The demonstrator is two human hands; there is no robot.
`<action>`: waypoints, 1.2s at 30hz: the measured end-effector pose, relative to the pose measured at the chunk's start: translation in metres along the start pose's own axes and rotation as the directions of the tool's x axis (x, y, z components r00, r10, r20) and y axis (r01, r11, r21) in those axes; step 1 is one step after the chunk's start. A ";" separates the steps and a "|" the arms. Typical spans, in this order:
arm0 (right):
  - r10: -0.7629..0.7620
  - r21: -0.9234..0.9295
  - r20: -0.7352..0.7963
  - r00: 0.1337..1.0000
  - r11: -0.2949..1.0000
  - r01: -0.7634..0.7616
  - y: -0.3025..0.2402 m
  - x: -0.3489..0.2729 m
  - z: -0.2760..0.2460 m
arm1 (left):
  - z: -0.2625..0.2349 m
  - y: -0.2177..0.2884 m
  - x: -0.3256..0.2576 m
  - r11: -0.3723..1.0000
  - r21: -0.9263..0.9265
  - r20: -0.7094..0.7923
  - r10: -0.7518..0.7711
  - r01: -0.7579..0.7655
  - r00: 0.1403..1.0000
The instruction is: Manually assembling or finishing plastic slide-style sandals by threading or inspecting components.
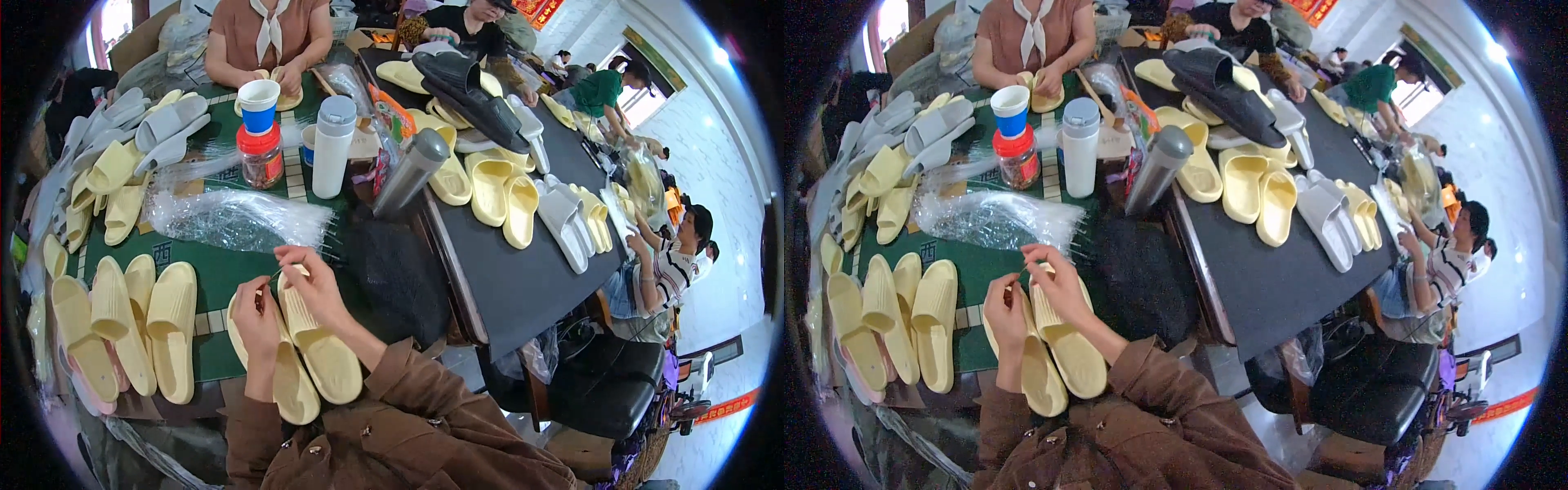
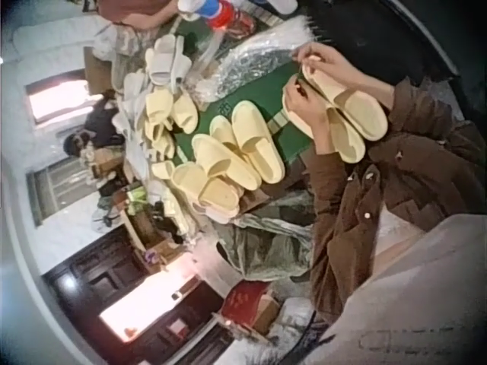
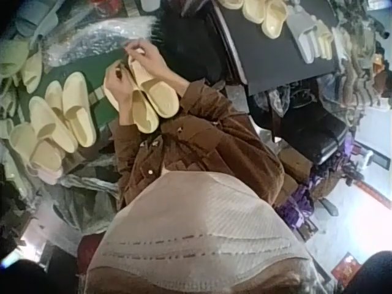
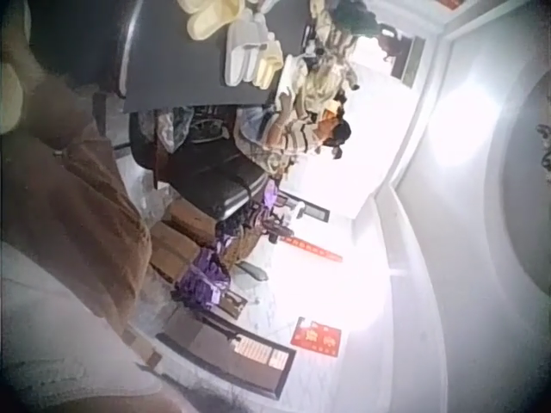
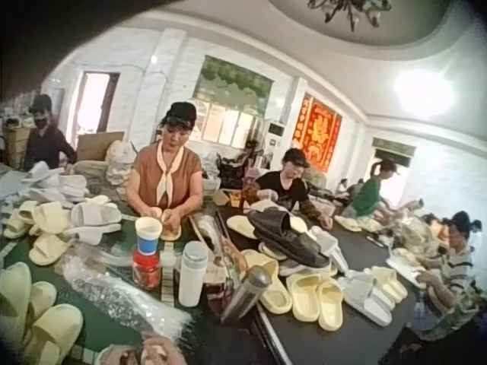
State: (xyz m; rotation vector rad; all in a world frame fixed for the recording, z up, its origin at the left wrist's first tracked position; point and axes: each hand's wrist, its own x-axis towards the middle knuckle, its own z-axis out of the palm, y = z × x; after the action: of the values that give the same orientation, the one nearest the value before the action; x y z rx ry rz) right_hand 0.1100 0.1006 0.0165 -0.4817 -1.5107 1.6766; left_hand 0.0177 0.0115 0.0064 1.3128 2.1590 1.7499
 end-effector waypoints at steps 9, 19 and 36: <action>0.058 0.373 0.076 0.995 0.924 -0.082 -0.060 -0.015 0.007 | 0.001 -0.006 0.002 1.000 -0.005 0.100 -0.018 0.019 0.995; -0.415 -0.080 -0.611 0.674 0.879 0.470 -0.176 -0.082 -0.088 | -0.001 -0.007 0.000 0.994 0.083 0.128 -0.088 0.078 0.988; -0.341 -0.772 -0.549 0.764 0.557 -0.306 -0.177 -0.048 -0.336 | -0.001 -0.003 0.003 0.997 0.062 0.133 -0.064 0.056 0.989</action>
State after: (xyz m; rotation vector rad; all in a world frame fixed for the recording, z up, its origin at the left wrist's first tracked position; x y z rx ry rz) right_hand 0.4413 0.2714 0.1025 -1.4019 -1.6348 0.4654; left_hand 0.0135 0.0126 0.0060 1.3234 2.1666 1.5404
